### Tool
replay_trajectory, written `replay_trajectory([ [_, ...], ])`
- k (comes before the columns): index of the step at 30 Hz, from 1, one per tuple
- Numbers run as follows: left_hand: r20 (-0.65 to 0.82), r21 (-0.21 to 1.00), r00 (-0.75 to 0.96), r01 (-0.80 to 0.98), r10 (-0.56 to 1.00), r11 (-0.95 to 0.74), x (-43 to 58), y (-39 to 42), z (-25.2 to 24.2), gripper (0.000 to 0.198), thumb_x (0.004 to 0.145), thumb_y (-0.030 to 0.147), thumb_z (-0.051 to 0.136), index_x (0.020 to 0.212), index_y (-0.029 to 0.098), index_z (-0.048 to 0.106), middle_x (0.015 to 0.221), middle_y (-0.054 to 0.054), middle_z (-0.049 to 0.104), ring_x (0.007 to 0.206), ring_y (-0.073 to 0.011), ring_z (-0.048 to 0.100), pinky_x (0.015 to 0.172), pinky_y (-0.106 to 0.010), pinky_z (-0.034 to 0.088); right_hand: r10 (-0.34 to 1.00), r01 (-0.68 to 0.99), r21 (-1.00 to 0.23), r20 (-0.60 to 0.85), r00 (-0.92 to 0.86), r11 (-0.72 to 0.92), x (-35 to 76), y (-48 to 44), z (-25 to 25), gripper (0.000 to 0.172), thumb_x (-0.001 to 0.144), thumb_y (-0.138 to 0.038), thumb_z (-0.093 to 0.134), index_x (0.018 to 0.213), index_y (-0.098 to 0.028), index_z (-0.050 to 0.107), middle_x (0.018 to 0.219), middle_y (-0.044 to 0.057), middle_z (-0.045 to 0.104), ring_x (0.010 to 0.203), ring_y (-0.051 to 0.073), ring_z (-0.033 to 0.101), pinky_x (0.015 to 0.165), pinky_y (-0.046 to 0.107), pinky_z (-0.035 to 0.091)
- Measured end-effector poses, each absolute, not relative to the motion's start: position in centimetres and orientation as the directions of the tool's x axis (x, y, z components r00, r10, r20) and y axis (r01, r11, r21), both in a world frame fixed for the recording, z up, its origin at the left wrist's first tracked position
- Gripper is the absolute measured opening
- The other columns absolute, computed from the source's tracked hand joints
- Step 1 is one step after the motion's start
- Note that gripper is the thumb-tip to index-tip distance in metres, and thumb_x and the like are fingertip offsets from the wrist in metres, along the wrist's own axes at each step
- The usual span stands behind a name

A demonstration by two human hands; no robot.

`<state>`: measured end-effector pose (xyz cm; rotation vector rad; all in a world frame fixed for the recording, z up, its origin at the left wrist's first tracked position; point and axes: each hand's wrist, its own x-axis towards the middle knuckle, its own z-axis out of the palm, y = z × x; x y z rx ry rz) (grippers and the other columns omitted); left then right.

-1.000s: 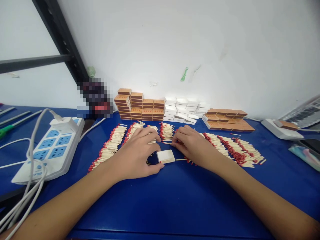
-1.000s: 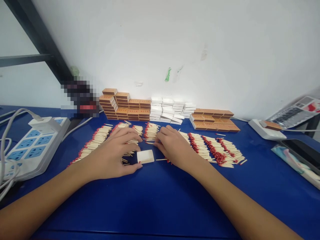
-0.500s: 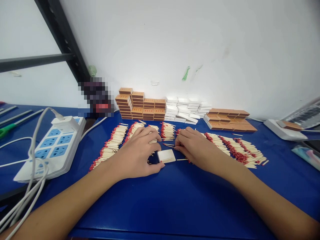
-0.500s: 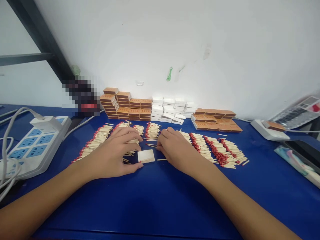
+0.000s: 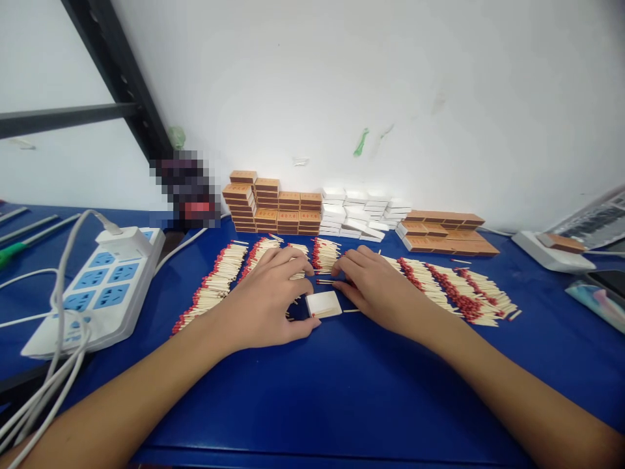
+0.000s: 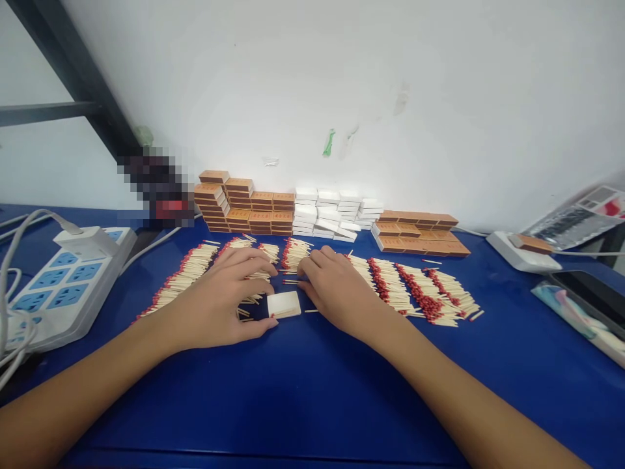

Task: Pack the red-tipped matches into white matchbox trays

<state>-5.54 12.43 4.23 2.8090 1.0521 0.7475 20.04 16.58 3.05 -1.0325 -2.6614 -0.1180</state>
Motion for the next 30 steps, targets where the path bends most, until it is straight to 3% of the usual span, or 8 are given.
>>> replay_trajectory([
  [7, 0.428, 0.192, 0.653, 0.61, 0.625, -0.769, -5.6, 12.5, 4.2, 0.023, 0.088, 0.041, 0.082, 0.094, 0.02, 0.073, 0.121, -0.01, 0.073, 0.131, -0.0343, 0.06, 0.114, -0.056, 0.043, 0.618, 0.652, -0.001, 0.317, -0.719, 0.759, 19.9, 17.0, 2.7, 0.019, 0.107, -0.015, 0.055, 0.09, -0.02, 0.061, 0.094, 0.01, 0.069, 0.087, 0.026, 0.054, 0.077, 0.038, 0.042],
  [22, 0.431, 0.172, 0.633, 0.642, 0.643, -0.747, -5.6, 12.5, 4.1, 0.023, 0.09, 0.042, 0.08, 0.094, 0.02, 0.072, 0.119, -0.009, 0.072, 0.134, -0.0334, 0.058, 0.117, -0.056, 0.039, 0.602, 0.566, -0.206, 0.298, -0.741, 0.798, 19.6, 14.6, 4.6, 0.013, 0.107, -0.015, 0.056, 0.099, -0.021, 0.065, 0.1, 0.009, 0.069, 0.094, 0.025, 0.062, 0.08, 0.037, 0.049],
  [30, 0.428, 0.169, 0.64, 0.637, 0.638, -0.752, -5.6, 12.4, 4.2, 0.023, 0.09, 0.042, 0.081, 0.094, 0.021, 0.073, 0.123, -0.01, 0.073, 0.134, -0.0347, 0.057, 0.117, -0.057, 0.039, 0.645, 0.668, -0.082, 0.365, -0.671, 0.74, 20.3, 17.5, 2.4, 0.014, 0.106, -0.017, 0.057, 0.106, -0.018, 0.071, 0.098, 0.011, 0.067, 0.096, 0.028, 0.056, 0.085, 0.042, 0.047],
])
